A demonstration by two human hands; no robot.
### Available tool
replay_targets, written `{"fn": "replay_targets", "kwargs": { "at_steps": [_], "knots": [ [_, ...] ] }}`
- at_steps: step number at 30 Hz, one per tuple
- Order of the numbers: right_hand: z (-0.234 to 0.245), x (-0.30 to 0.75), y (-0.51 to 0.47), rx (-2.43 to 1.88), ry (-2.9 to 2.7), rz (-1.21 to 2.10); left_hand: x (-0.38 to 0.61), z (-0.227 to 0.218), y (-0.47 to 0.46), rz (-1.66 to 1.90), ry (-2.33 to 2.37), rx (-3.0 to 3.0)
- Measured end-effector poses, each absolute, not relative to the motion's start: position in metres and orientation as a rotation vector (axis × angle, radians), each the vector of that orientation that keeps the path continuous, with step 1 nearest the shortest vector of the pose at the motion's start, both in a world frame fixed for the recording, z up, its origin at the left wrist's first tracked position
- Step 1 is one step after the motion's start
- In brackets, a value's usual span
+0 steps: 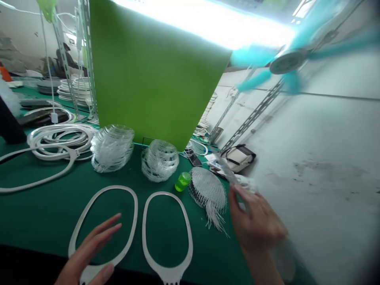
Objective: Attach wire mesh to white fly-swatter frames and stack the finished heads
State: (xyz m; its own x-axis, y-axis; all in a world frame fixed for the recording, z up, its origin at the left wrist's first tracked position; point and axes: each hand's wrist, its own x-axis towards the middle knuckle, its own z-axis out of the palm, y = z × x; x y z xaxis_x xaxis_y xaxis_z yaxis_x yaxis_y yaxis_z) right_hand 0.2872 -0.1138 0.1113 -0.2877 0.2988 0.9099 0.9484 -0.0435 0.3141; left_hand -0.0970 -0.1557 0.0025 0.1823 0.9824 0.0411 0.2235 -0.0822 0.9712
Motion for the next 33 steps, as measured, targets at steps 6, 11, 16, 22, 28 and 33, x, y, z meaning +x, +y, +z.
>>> {"fn": "replay_targets", "kwargs": {
  "at_steps": [6, 11, 16, 22, 28, 33],
  "knots": [
    [0.081, 0.171, -0.165, -1.021, -2.11, -0.784, -0.061, 0.026, -0.146, 0.917, 0.609, 0.693],
    [0.025, 0.134, -0.175, -0.911, -2.153, -0.535, -0.051, 0.03, -0.147, 0.967, 0.807, 0.357],
    [0.019, 0.148, -0.175, -1.219, -2.014, 0.081, -0.054, 0.022, -0.142, 0.991, 1.029, 0.321],
    [0.011, 0.175, -0.143, -1.957, -1.209, 0.813, -0.065, 0.023, -0.132, 1.003, 1.01, 0.314],
    [-0.005, 0.17, -0.14, -1.746, -0.87, 1.098, -0.07, 0.017, -0.133, 1.052, 1.058, 0.334],
    [0.0, 0.168, -0.143, -1.78, -0.801, 1.036, -0.066, 0.017, -0.132, 1.09, 1.142, 0.308]
  ]
}}
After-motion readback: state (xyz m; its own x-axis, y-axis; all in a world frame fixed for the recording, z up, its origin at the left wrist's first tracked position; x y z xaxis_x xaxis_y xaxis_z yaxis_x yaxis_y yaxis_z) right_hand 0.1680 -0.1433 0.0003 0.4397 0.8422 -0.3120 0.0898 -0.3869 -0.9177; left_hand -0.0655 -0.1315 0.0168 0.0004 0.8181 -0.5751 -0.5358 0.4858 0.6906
